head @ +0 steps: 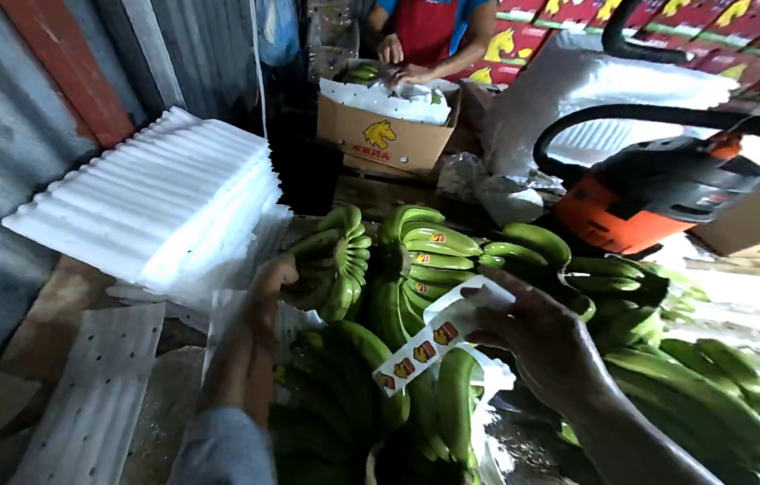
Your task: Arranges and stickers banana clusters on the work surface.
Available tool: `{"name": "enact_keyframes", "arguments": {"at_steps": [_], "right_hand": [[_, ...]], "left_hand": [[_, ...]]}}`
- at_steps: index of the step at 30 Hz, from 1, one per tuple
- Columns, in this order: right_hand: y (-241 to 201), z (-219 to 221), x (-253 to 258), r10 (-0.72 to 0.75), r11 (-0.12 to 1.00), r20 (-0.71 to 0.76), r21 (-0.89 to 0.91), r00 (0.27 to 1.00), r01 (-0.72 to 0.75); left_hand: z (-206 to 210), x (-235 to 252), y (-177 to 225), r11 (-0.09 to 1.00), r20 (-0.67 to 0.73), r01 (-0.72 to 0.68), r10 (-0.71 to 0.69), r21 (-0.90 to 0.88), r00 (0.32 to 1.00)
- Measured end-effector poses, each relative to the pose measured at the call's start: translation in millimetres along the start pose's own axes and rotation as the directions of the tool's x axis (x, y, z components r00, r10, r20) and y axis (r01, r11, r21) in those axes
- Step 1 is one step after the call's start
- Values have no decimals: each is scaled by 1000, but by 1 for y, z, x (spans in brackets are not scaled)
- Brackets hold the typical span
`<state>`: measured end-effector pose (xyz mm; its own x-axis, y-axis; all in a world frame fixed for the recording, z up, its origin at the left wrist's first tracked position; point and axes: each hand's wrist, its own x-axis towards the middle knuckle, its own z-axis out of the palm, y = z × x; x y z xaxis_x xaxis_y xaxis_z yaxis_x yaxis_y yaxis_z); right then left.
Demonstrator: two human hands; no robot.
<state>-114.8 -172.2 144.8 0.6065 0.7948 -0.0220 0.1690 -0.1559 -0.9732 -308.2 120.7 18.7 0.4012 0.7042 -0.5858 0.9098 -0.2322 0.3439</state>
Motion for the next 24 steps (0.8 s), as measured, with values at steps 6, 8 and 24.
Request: {"name": "enact_keyframes", "arguments": {"at_steps": [6,8,24], "right_hand": [[1,-2,5,16,995,-18,97,1000,-14],[-5,2,-2,59,991,18,121,998,-60],[10,-13,-64,132,934,17,332,991,-130]], "left_hand": [[30,-125,73,456,-577,-880,687,-132,443],[45,-163,95,346,-566,-929,796,134,214],[117,-232,59,397,-896,-915,430,77,111]]}}
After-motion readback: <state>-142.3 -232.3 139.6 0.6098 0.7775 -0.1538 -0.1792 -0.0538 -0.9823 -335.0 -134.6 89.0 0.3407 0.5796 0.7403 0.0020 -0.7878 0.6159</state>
